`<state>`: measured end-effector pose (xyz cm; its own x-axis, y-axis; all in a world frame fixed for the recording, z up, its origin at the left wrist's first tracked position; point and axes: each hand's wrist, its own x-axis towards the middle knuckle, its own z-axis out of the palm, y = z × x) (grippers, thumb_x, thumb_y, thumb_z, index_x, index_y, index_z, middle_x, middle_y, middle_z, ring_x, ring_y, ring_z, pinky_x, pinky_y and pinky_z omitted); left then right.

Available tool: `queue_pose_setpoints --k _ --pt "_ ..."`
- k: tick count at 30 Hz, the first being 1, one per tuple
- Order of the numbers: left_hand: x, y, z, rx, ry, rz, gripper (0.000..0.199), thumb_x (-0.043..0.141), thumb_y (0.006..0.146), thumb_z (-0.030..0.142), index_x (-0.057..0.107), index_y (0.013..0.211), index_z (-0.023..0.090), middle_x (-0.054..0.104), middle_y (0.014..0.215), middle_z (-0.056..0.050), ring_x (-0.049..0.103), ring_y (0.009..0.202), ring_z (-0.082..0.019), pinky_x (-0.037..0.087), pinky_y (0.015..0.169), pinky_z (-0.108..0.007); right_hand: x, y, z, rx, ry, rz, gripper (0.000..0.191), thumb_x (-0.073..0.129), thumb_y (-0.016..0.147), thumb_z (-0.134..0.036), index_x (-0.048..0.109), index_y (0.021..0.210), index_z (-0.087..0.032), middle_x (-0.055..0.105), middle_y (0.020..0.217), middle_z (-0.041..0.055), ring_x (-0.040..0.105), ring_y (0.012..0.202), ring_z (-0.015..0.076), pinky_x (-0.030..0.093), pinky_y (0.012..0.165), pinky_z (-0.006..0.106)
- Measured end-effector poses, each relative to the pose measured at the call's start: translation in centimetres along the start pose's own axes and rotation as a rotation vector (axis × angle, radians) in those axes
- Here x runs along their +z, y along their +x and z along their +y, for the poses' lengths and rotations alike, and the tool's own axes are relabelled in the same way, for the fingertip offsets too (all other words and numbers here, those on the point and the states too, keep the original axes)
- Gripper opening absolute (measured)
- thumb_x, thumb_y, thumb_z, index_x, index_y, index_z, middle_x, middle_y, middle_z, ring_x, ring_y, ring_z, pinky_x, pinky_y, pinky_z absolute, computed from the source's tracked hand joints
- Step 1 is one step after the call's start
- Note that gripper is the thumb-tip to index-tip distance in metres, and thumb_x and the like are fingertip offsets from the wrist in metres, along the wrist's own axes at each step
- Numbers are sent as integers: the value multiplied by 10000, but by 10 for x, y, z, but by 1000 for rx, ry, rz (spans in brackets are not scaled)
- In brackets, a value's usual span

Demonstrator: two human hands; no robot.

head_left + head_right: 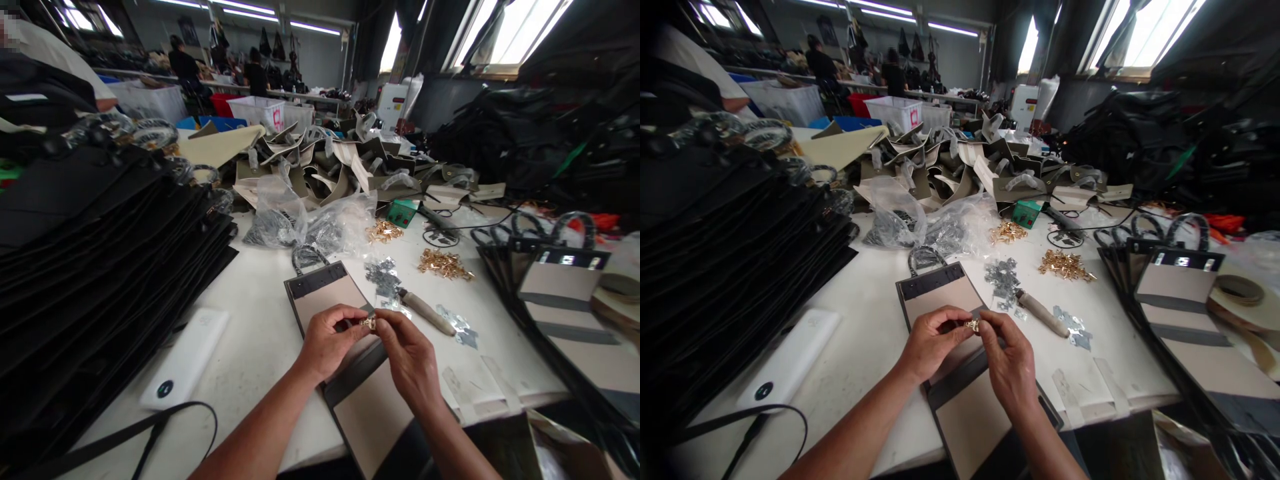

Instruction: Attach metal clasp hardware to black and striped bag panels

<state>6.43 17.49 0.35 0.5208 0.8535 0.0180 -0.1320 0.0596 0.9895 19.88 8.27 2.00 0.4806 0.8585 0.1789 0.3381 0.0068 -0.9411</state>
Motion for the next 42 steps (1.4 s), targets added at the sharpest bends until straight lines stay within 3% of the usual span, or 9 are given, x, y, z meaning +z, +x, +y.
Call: queue_pose_setpoints --k 4,9,14,18,27,32,36,42 --pt "0 -1 -1 -64 -87 -20 283 887 723 346 806 948 195 778 866 -36 682 787 -151 538 749 -233 -4 -1 -3 -135 -63 7 132 689 934 -342 737 1012 -247 717 998 36 669 940 210 509 842 325" --pt "1 -1 3 -122 -255 -58 310 927 661 306 800 913 177 790 866 -36 715 810 -160 574 776 -242 -7 0 -4 -107 -78 12 80 710 921 -326 722 936 -249 718 918 10 668 873 188 503 804 306" --pt "-1 0 3 -145 -292 -72 317 948 620 277 800 881 175 783 828 -19 704 759 -134 574 746 -222 -12 3 -5 -146 -54 -144 95 670 958 -314 736 1012 -273 710 1003 14 656 963 190 486 859 309" --pt "-1 1 1 -187 -278 -86 323 950 616 278 804 881 168 789 826 -25 706 745 -131 568 743 -218 -17 4 -5 -126 -48 -203 70 660 968 -299 724 991 -281 690 968 -2 640 923 173 473 829 300" --pt "3 -1 8 -241 -381 -109 314 957 597 285 791 823 144 786 778 -40 723 721 -156 582 744 -256 -12 1 4 -187 10 -168 95 623 979 -238 701 938 -274 653 903 -3 618 857 173 478 792 326" --pt "4 -3 8 -207 -381 -104 309 932 647 288 796 886 147 789 833 -50 723 760 -157 580 776 -264 -10 -1 6 -72 81 -111 75 671 957 -313 720 991 -268 678 904 13 642 842 184 508 783 328" --pt "3 -3 6 -171 -361 -106 299 913 685 299 798 917 150 794 914 -68 722 839 -168 579 828 -280 -10 -3 8 28 128 -64 207 720 913 -380 706 1068 -243 711 1004 48 676 920 217 545 836 351" --pt "3 -3 1 -140 -342 -48 298 911 693 303 780 914 151 778 863 -45 703 797 -140 558 773 -237 -9 -4 5 0 74 -49 249 739 891 -385 719 1087 -235 722 1069 68 696 957 235 562 853 370"
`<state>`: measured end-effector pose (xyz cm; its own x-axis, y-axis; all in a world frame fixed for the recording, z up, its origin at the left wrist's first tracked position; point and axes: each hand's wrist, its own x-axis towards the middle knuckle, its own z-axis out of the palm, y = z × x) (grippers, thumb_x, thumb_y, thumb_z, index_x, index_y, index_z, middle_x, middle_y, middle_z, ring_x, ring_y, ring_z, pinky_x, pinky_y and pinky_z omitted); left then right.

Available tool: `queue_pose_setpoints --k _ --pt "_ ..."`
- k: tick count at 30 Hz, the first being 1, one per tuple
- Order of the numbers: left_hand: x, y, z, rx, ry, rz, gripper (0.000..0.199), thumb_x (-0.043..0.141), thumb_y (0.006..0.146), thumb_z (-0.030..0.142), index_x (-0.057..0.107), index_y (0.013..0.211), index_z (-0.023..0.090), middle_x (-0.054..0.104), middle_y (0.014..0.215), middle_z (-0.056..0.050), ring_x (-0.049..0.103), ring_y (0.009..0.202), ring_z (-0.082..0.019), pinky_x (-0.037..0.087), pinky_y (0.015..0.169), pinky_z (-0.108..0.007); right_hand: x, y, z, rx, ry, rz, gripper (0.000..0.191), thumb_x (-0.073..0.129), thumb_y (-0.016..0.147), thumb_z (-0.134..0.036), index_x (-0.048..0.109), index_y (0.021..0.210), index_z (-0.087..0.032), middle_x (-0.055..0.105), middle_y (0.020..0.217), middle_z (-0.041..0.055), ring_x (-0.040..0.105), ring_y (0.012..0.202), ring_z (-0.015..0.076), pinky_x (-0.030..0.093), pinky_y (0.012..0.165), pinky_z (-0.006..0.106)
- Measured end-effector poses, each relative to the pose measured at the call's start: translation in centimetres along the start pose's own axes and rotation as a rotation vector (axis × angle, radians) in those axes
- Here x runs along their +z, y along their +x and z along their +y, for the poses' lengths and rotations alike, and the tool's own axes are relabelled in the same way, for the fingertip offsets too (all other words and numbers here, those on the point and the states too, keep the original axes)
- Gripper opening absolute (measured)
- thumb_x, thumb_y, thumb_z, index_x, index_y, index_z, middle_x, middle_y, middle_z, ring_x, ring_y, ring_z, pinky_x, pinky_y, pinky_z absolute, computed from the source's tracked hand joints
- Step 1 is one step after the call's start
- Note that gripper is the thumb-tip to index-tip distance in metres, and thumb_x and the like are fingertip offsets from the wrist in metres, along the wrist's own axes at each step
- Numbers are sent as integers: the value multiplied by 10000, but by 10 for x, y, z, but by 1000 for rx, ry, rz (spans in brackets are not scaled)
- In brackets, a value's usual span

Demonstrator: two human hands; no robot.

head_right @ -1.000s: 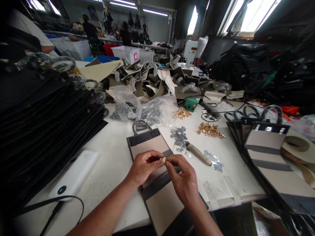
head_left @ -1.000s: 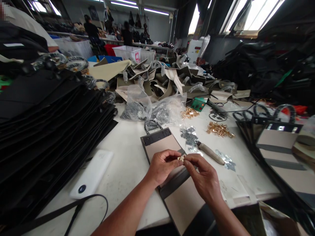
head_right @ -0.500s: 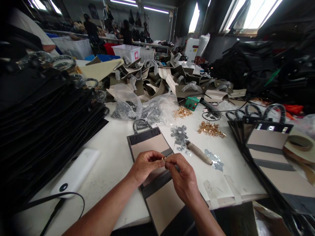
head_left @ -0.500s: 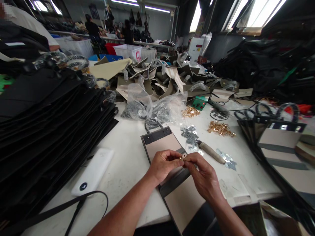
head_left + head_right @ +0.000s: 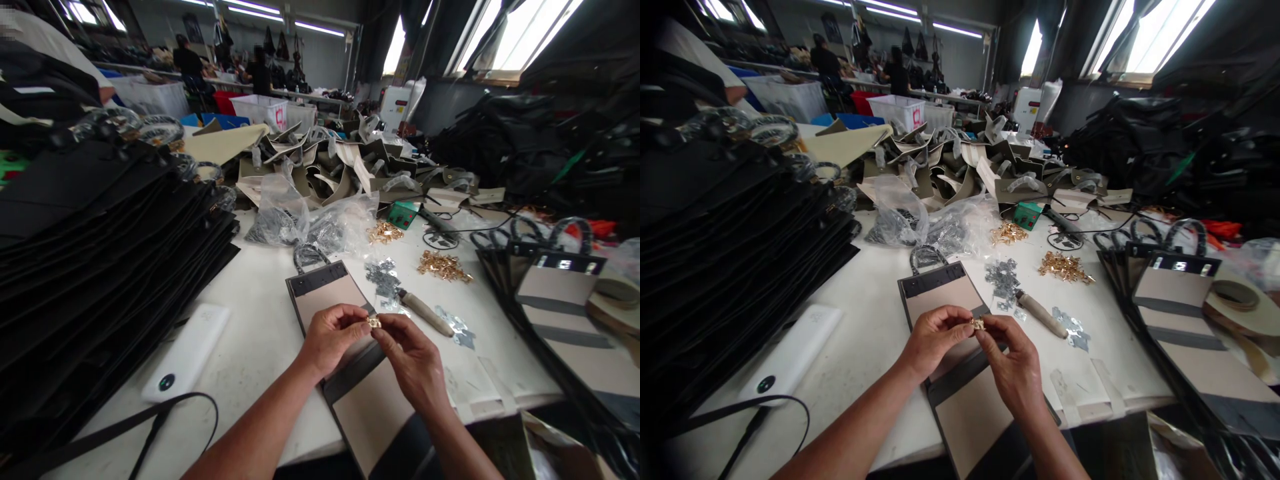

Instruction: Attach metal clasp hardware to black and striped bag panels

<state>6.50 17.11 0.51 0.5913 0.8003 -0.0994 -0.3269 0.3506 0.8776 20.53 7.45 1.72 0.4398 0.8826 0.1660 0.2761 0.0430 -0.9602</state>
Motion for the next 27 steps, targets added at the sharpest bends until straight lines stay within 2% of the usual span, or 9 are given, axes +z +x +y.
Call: queue_pose_setpoints --k 5,9,14,20,27 --pt "1 -1 0 -6 -45 -1 315 904 707 309 749 934 157 782 850 -47 720 779 -148 571 759 -247 1 1 -7 -26 -55 30 261 755 877 -395 724 1087 -243 729 1043 53 690 859 202 559 776 336" --pt "2 -2 2 28 2 -14 248 879 740 327 758 859 146 772 804 -44 712 746 -146 579 750 -252 2 1 -8 85 -28 40 316 775 854 -435 731 1098 -239 750 1051 57 691 868 210 560 775 337" --pt "1 -3 0 33 39 -58 235 855 770 346 769 872 153 782 879 -62 714 793 -161 569 778 -264 3 1 -8 214 101 26 412 811 798 -480 750 1107 -214 772 1062 79 716 964 264 574 883 392" --pt "-2 -4 -1 37 164 -74 242 810 813 376 761 889 151 769 865 -66 696 783 -174 544 751 -267 5 1 -8 169 54 12 359 765 839 -494 758 1054 -207 763 1036 75 710 956 259 570 876 374" --pt "4 -8 3 185 305 -35 163 746 873 342 772 869 181 772 840 -51 709 789 -186 550 750 -272 11 -3 -3 148 90 37 320 737 870 -474 745 1052 -212 757 1005 66 707 910 237 580 836 350"
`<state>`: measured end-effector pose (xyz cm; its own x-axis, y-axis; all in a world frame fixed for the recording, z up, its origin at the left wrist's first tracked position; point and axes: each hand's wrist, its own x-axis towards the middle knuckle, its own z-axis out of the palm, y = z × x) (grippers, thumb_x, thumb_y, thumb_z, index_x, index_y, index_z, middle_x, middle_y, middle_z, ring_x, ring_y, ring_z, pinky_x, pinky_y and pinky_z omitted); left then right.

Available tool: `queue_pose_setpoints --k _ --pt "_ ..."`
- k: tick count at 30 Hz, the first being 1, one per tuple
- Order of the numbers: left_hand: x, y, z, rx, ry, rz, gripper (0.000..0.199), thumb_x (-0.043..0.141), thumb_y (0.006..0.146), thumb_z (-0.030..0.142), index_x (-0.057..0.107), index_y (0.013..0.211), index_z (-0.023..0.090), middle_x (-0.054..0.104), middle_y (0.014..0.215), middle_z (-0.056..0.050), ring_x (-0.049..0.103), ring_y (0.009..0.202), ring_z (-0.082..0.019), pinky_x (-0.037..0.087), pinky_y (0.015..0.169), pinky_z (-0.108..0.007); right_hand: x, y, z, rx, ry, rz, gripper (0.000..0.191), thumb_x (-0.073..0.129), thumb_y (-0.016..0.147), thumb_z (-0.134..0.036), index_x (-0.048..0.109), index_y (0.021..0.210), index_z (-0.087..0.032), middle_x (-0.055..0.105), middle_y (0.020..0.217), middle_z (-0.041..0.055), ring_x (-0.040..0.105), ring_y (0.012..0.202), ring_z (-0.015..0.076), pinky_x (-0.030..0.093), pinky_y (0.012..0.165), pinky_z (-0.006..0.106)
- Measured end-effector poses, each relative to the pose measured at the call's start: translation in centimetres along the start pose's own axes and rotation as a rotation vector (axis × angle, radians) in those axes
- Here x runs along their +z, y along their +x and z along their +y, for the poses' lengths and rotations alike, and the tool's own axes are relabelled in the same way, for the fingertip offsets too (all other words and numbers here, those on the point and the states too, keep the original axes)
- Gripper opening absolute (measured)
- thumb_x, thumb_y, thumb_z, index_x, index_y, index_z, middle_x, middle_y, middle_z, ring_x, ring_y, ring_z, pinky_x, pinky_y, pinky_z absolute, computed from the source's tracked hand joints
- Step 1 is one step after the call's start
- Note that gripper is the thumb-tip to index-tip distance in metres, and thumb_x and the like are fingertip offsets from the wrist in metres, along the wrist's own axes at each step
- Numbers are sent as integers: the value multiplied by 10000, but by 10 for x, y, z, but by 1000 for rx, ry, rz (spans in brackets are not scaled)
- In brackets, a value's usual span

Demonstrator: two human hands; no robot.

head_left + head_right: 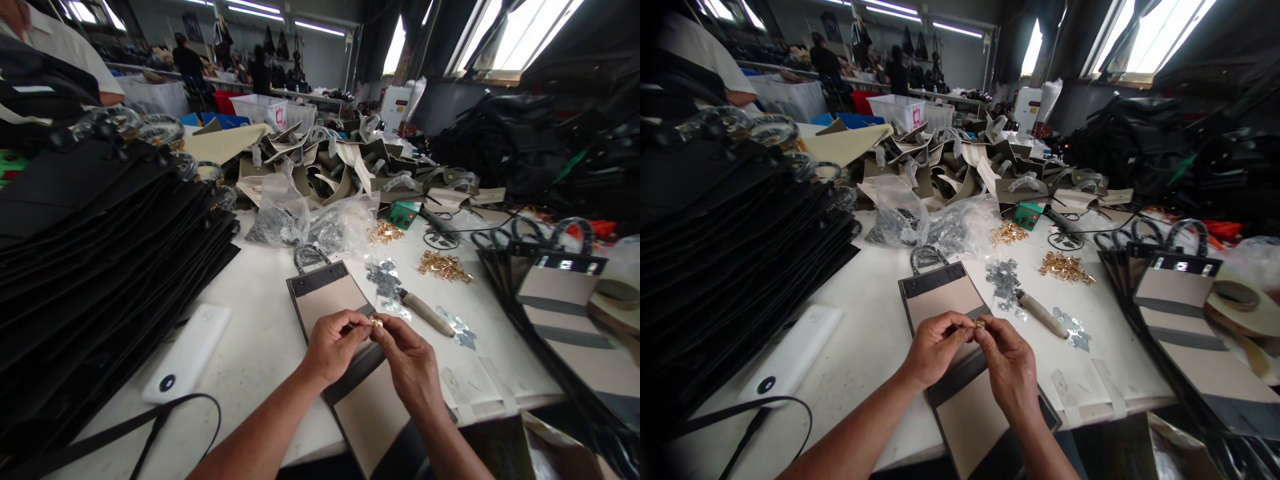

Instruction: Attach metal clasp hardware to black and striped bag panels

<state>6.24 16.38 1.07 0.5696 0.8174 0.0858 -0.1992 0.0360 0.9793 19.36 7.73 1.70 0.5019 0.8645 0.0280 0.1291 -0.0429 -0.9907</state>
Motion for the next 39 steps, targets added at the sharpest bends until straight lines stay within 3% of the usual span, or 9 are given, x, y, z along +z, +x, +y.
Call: queue_pose_setpoints --k 4,10,20,28,30,32,35,37,39 --pt "-1 0 -1 15 -31 -6 148 767 861 326 764 886 180 768 868 -51 708 801 -176 558 773 -275 -2 1 -3 -14 -22 -14 328 724 877 -488 740 1045 -206 751 1019 76 699 935 251 573 854 366" --pt "-8 4 -4 -116 -254 -63 281 731 888 417 736 1006 162 725 833 -45 682 775 -167 592 709 -290 -8 5 -8 -82 -78 -107 265 687 922 -447 744 1074 -237 735 1087 67 679 1006 250 534 906 357" --pt "-6 4 -6 -126 -93 -56 318 720 881 463 737 893 146 700 803 -41 650 705 -149 595 638 -261 -9 1 -6 -188 -219 -133 220 638 965 -412 728 1105 -268 713 1108 53 657 1043 246 497 928 361" --pt "-1 3 -6 -183 -117 -3 344 693 881 485 698 852 142 640 704 -28 586 622 -147 492 472 -218 0 0 -5 -145 -201 -114 227 627 967 -430 716 1067 -247 719 1080 48 660 1010 229 490 903 334" --pt "-5 2 -2 -122 -22 21 334 669 898 488 703 865 158 649 734 -34 587 637 -153 484 500 -232 -1 1 -5 -96 -151 -100 264 643 951 -458 714 1084 -242 728 1100 53 663 1054 247 498 926 343" --pt "-16 4 4 55 162 179 274 675 902 454 716 926 184 675 839 -51 608 737 -170 494 604 -254 -3 3 -3 -47 -105 -78 311 652 935 -488 716 1108 -237 738 1126 62 663 1097 268 508 947 359" --pt "-45 13 7 283 412 686 339 743 851 402 678 1137 231 652 1137 -80 592 1023 -216 477 840 -298 -5 6 0 -17 -90 -46 361 657 921 -522 726 1133 -237 741 1178 77 647 1164 297 507 993 398" --pt "-64 21 4 205 339 947 518 787 799 413 610 1253 235 586 1294 -94 545 1157 -234 447 943 -325 -5 8 3 -19 -88 -56 389 657 918 -535 726 1159 -238 726 1232 94 624 1219 319 486 1044 447" --pt "-75 27 -1 52 143 995 604 809 758 453 591 1261 200 589 1297 -109 558 1174 -244 450 967 -345 -1 9 4 -35 -80 -96 401 655 917 -543 729 1168 -238 680 1329 114 581 1290 337 436 1109 501"
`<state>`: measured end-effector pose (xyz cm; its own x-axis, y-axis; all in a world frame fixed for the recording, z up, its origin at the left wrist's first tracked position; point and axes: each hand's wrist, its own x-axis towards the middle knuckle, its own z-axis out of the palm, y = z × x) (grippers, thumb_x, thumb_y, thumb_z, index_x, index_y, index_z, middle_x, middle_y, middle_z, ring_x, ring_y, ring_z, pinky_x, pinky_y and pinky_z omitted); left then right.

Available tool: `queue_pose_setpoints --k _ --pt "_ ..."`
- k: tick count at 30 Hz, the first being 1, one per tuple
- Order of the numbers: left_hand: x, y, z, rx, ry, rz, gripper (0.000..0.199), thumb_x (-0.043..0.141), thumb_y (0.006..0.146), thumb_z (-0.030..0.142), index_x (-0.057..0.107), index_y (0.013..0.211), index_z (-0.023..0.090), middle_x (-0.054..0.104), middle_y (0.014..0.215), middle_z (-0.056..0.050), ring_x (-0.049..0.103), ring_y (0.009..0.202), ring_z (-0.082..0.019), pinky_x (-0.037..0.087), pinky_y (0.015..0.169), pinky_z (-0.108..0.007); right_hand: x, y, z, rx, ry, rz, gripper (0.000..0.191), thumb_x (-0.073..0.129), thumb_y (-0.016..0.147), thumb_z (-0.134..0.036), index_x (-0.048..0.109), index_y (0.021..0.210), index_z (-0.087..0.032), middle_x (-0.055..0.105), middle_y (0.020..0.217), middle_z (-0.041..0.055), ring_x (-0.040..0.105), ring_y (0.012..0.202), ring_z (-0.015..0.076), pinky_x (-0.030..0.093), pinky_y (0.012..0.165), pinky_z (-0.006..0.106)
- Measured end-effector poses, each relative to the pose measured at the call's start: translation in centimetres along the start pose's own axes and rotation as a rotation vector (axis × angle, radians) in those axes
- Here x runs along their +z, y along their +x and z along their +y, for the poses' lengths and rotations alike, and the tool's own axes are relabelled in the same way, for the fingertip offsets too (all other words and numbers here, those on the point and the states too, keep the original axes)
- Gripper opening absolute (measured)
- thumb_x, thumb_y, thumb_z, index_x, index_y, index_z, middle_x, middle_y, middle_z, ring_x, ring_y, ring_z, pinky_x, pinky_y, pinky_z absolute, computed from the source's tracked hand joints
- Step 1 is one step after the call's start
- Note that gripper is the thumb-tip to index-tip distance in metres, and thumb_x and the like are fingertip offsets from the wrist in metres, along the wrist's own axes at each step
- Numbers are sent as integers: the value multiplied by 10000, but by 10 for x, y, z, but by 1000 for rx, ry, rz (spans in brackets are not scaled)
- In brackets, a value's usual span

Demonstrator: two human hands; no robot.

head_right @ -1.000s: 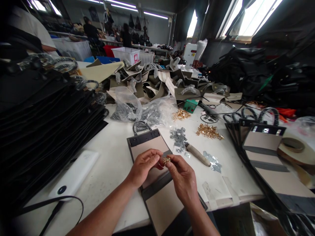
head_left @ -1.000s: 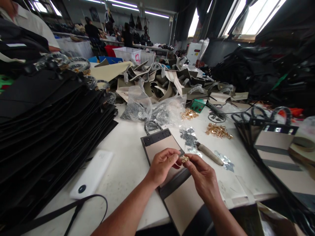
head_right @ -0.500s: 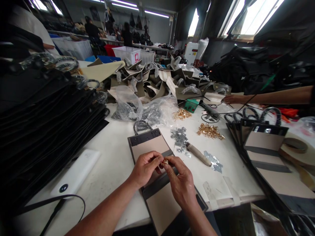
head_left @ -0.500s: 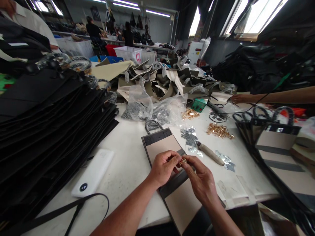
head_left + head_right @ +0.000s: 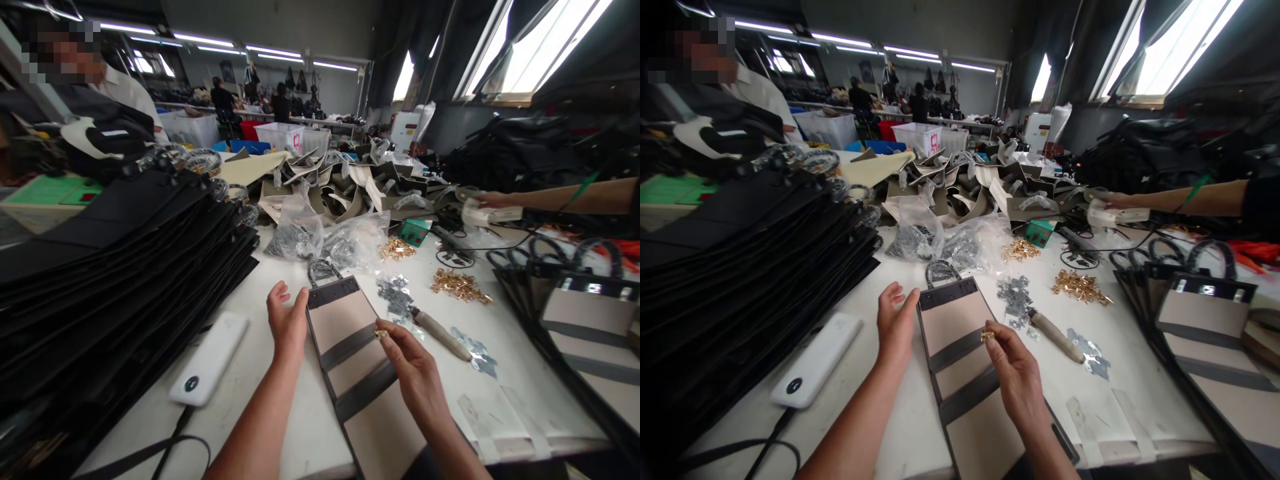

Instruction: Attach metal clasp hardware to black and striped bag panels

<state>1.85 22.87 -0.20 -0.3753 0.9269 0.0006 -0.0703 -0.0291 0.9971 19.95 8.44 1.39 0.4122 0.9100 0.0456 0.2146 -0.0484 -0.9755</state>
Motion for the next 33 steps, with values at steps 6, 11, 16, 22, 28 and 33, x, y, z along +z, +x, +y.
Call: queue_pose_setpoints --k 6,11,16,22,28,33 --pt "3 -18 13 -284 -237 -339 550 625 856 658 703 1136 192 713 1143 -109 655 1056 -272 527 718 -308 24 -2 -17 -50 4 -182 316 696 895 -532 773 1060 -273 455 1581 86 398 1467 337 283 1222 525" --pt "7 -56 49 -407 -453 -516 576 587 901 639 720 1192 160 694 1242 -153 621 1149 -285 550 841 -357 36 -12 -37 -140 -16 -169 283 692 903 -505 793 1074 -303 466 1574 65 353 1492 343 334 1202 528" --pt "11 -104 79 -529 -666 -682 547 587 936 568 693 1263 142 706 1221 -163 623 1164 -263 491 970 -336 25 -29 -46 -244 -43 157 260 679 912 -465 791 1036 -266 554 1495 108 427 1449 342 382 1175 541" --pt "25 -149 104 -615 -944 -859 379 622 935 426 726 1134 121 715 1154 -168 633 1135 -267 474 1018 -372 -18 -47 -56 -250 -117 454 340 677 884 -522 777 1066 -252 665 1357 118 586 1307 343 471 1107 533" --pt "30 -154 91 -364 -673 -897 288 680 893 441 710 901 154 696 904 -92 657 944 -256 519 931 -415 -70 -69 -71 -107 -107 531 432 727 819 -585 787 1096 -260 732 1250 82 636 1242 333 490 1101 480" --pt "27 -131 77 -163 -322 -666 522 907 678 396 673 1106 212 676 1157 -79 618 1114 -272 473 985 -372 -109 -94 -106 32 34 480 488 793 768 -571 783 1127 -240 770 1169 62 679 1174 335 600 951 362"
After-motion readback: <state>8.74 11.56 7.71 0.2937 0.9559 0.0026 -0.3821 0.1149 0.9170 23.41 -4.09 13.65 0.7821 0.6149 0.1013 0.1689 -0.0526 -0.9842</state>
